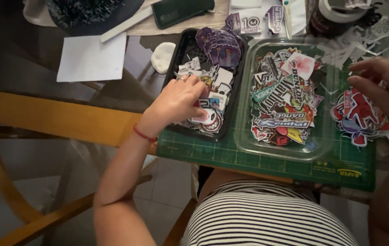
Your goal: The person is sorting various colorful stickers by picking them up from a tray and placing them into a clear plastic container on a table.
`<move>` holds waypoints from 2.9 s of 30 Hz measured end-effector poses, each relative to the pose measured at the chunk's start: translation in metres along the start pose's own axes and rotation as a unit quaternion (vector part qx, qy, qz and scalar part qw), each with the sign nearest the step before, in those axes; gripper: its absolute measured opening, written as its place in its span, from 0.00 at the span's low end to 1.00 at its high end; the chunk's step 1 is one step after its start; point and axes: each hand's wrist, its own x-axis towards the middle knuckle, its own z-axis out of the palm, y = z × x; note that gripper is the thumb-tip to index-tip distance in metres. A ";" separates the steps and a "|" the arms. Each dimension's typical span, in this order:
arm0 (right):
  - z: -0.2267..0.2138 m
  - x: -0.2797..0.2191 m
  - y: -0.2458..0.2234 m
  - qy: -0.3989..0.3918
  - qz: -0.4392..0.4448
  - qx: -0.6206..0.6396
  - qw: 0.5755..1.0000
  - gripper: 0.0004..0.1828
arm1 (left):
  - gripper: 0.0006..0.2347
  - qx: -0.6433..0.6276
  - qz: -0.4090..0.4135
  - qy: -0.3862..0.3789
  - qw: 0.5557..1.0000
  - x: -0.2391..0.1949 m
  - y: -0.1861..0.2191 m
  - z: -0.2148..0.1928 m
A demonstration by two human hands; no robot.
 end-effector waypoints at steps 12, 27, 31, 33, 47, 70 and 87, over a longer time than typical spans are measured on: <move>-0.007 0.000 -0.016 -0.012 0.013 -0.063 0.998 0.20 | 0.18 -0.058 0.064 0.015 0.996 -0.001 -0.014 0.007; -0.013 -0.001 -0.028 -0.029 0.025 -0.109 0.993 0.22 | 0.22 -0.225 0.027 -0.098 0.969 -0.017 0.006 -0.023; -0.010 -0.001 -0.025 -0.011 0.011 -0.097 0.995 0.22 | 0.23 -0.211 0.030 -0.081 0.974 -0.015 0.006 -0.021; -0.011 -0.002 -0.027 -0.007 0.013 -0.083 0.996 0.22 | 0.18 -0.213 0.006 -0.106 0.971 -0.016 0.010 -0.023; -0.008 -0.004 -0.038 0.015 0.028 -0.157 0.987 0.21 | 0.09 -0.481 0.035 0.162 0.861 0.003 0.021 -0.044; 0.026 0.012 -0.088 0.115 0.007 0.338 0.934 0.08 | 0.13 -0.713 0.186 0.143 0.661 0.109 0.109 0.012; -0.012 0.004 -0.098 0.070 -0.031 0.224 0.972 0.13 | 0.14 -0.707 0.184 0.192 0.655 0.100 0.110 0.001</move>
